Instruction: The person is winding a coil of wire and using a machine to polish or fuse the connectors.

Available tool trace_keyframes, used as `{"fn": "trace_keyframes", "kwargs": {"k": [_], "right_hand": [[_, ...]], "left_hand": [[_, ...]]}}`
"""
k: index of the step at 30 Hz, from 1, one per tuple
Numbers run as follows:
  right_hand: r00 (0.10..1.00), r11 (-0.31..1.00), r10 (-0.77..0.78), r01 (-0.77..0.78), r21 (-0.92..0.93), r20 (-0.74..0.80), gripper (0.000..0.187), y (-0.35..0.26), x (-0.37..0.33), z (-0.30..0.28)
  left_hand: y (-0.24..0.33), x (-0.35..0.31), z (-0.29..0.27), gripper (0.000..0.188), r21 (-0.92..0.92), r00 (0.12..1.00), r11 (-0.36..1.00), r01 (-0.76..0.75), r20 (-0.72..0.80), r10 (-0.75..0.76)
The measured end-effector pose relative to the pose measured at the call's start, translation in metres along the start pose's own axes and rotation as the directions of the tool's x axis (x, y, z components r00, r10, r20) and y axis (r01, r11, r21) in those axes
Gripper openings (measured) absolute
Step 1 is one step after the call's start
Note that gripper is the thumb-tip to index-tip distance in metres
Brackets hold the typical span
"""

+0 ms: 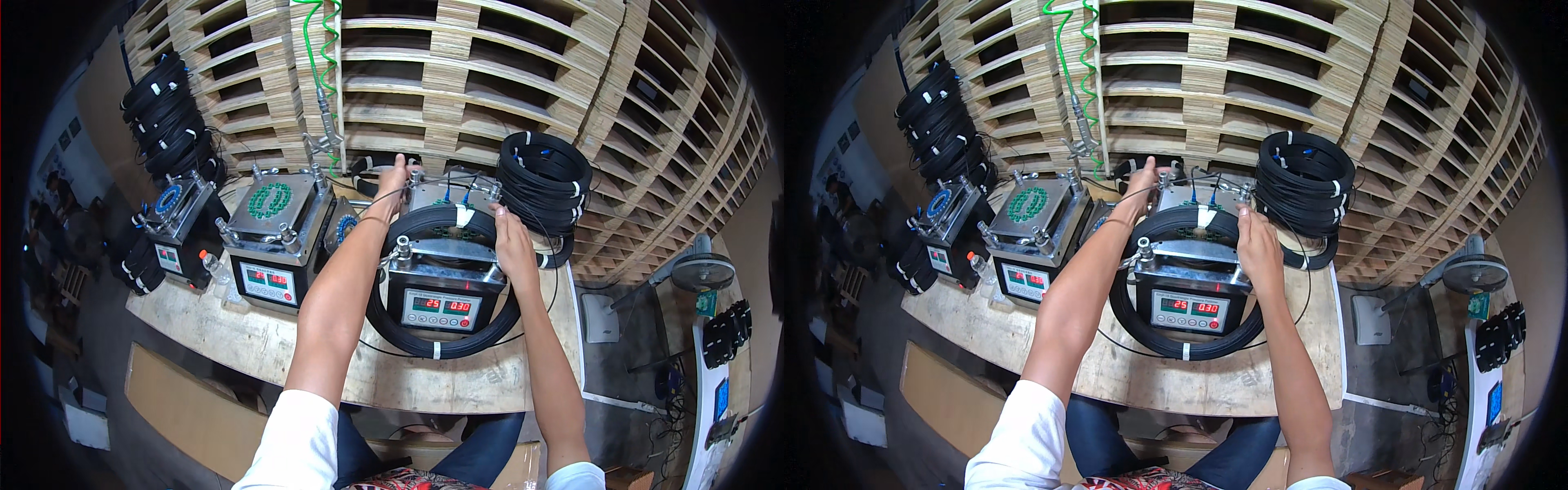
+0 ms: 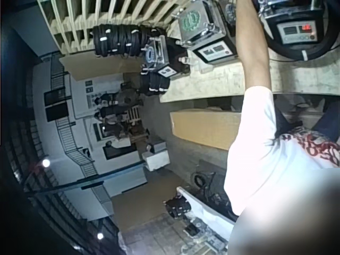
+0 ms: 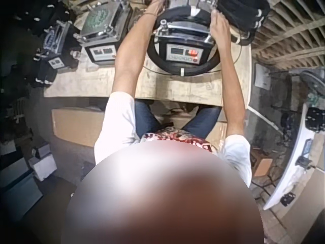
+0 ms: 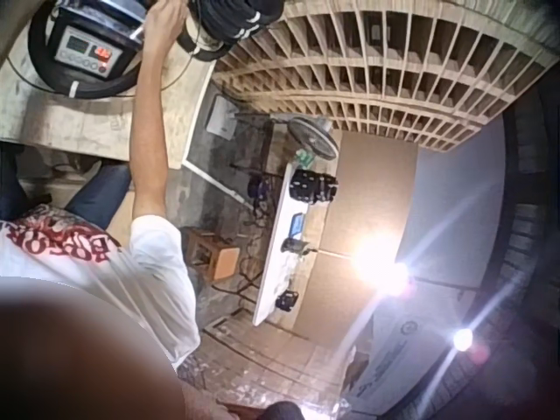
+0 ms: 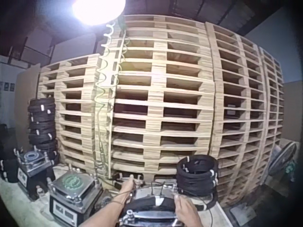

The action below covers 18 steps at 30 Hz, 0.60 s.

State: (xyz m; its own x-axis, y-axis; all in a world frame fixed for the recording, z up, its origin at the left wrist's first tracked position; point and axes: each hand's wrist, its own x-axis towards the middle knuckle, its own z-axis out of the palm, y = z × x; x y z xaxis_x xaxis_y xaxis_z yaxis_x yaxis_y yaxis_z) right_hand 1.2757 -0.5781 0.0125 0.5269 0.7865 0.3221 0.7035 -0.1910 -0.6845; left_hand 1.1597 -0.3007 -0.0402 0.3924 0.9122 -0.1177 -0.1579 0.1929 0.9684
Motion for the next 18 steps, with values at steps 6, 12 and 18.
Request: {"fn": "trace_keyframes", "kwargs": {"k": [6,12,18], "right_hand": [[1.0,1.0,-0.024,0.024,0.003,-0.008,0.055,0.001,0.002,0.005],[0.995,0.996,-0.084,0.085,0.029,-0.051,0.053,0.005,0.007,0.02],[0.988,0.986,-0.119,0.129,0.105,-0.095,0.047,0.025,0.008,0.013]], "left_hand": [[0.013,-0.011,0.001,0.084,0.151,0.966,0.986,0.076,0.234,-0.111],[0.005,-0.013,-0.026,0.069,0.507,0.964,0.821,-0.264,0.106,0.245],[0.007,-0.108,-0.027,0.047,0.542,0.829,0.657,-0.523,0.145,0.541]]}}
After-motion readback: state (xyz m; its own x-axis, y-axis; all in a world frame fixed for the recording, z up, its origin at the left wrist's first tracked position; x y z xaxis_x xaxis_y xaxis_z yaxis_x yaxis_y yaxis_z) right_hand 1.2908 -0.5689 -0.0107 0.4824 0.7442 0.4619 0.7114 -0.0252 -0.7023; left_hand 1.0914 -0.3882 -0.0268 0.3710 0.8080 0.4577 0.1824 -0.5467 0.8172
